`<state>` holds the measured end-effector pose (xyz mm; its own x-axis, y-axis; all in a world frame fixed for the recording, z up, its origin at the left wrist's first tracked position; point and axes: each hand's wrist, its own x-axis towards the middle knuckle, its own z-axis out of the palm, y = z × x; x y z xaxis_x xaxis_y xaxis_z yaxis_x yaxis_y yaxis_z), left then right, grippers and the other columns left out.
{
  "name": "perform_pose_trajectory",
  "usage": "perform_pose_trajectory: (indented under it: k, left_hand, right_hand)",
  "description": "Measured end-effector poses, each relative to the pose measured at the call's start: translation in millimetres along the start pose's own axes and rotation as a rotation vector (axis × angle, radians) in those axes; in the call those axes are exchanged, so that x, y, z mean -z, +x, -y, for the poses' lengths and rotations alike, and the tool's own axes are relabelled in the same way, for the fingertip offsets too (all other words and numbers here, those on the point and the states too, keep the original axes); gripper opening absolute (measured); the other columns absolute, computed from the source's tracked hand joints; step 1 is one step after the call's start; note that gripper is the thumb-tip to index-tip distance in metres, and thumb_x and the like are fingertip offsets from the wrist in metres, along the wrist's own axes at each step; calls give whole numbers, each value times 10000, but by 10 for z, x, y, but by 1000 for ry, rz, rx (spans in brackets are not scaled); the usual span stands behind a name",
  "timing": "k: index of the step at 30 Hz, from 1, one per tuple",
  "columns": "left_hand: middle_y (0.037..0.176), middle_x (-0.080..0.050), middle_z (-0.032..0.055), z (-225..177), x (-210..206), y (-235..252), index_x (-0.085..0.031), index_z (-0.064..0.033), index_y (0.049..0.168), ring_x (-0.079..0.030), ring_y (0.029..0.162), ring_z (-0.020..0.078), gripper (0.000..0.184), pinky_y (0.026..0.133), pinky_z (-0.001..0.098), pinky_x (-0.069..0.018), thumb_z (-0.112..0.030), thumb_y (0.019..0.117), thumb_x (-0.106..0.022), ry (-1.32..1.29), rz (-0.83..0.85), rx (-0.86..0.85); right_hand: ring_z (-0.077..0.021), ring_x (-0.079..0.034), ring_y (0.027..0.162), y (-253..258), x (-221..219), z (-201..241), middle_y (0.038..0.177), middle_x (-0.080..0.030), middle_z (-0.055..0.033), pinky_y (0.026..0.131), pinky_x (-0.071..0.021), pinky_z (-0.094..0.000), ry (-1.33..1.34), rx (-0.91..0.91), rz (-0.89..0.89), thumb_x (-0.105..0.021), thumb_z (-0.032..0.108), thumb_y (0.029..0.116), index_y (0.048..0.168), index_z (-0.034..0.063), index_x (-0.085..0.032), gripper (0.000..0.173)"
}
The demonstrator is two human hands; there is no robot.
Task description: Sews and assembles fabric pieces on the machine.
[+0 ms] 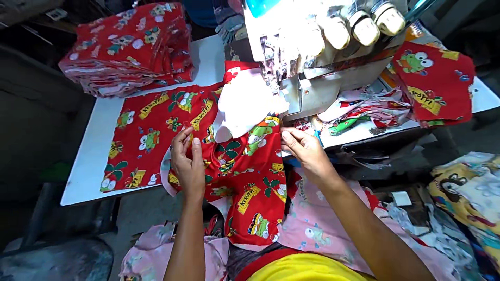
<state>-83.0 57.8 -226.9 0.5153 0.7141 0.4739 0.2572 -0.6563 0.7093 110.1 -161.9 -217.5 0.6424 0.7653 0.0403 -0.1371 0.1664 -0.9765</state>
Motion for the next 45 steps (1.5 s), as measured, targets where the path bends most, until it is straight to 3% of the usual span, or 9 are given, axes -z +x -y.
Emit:
perform_pose_trajectory:
  k: [12, 17, 21, 25, 30, 33, 36, 40, 45]
  left_hand:
    - [1437, -558, 90, -557, -207, -78, -578, -36, 1353, -529, 1354, 186, 345, 1114, 368, -469, -206, 1053, -572, -42, 35, -243]
    - [1478, -496, 130, -648, -289, -80, -494, -42, 1428, -493, 1369, 223, 555, 1113, 369, -442, -199, 951, -730, 27, 41, -318]
    - [1501, -451, 152, -710, -359, -67, -508, -41, 1427, -466, 1370, 248, 570, 1109, 366, -421, -141, 911, -728, 53, 17, -369]
    - [1478, -483, 163, -755, -385, -67, -640, -64, 1315, -480, 1362, 287, 436, 1110, 418, -426, -75, 884, -704, 144, 17, -405]
    - [1380, -597, 148, -772, -254, -6, -749, -52, 1149, -536, 1321, 255, 193, 1113, 388, -428, -88, 980, -663, 81, 35, -418]
    - [1247, -679, 93, -827, -186, 326, -747, -16, 1065, -617, 1169, 111, 225, 1007, 289, -486, -205, 1011, -638, -78, 125, -203]
    - [945, -661, -11, -1011, -126, 633, -676, -37, 1084, -592, 802, -16, 249, 734, 178, -487, -246, 1063, -542, -96, 221, -94]
    - [804, -641, 163, -1422, -69, 202, -706, 11, 1021, -640, 700, 312, 229, 626, 464, -525, -157, 1045, -551, 329, 398, -553]
    - [813, -662, 124, -1462, -280, -158, -772, -51, 1021, -598, 573, 235, 197, 463, 329, -426, -114, 995, -587, 496, 425, -679]
  right_hand:
    - [-54, -614, 758, -66, -158, -27, 909, -651, -18, 660, -532, -180, 128, 197, -104, -722, 103, 946, 1005, 90, -657, 89]
    - [-53, -638, 765, -88, -188, 13, 959, -662, -23, 686, -562, -202, 173, 76, -51, -667, 96, 983, 1260, 86, -618, 281]
    - [-58, -594, 794, -118, -191, -18, 1015, -630, -18, 669, -518, -199, -1, 115, -44, -583, 200, 1045, 1088, 75, -691, 170]
    - [-48, -500, 565, -201, -216, -11, 744, -560, -7, 498, -418, -184, -106, 149, -44, -528, 259, 1077, 1081, 114, -617, 170]
    - [-20, -547, 602, -295, -229, -15, 745, -590, 12, 554, -455, -168, -137, 157, -108, -557, 209, 1063, 1059, 85, -611, 135]
    - [-17, -545, 613, -281, -209, -13, 761, -580, 14, 557, -460, -171, -153, 173, -105, -539, 244, 1072, 1059, 95, -590, 158]
    - [-36, -560, 604, -294, -230, -9, 763, -595, -1, 541, -469, -189, -128, 164, -110, -534, 252, 1074, 1100, 100, -586, 163]
    - [-53, -635, 669, -386, -182, 8, 817, -669, -12, 605, -537, -203, -109, 115, -109, -560, 147, 1054, 1225, 83, -617, 191]
    - [12, -656, 753, -435, -126, 2, 878, -710, 21, 707, -548, -142, -108, 108, -85, -580, 114, 1033, 1220, 6, -640, 224]
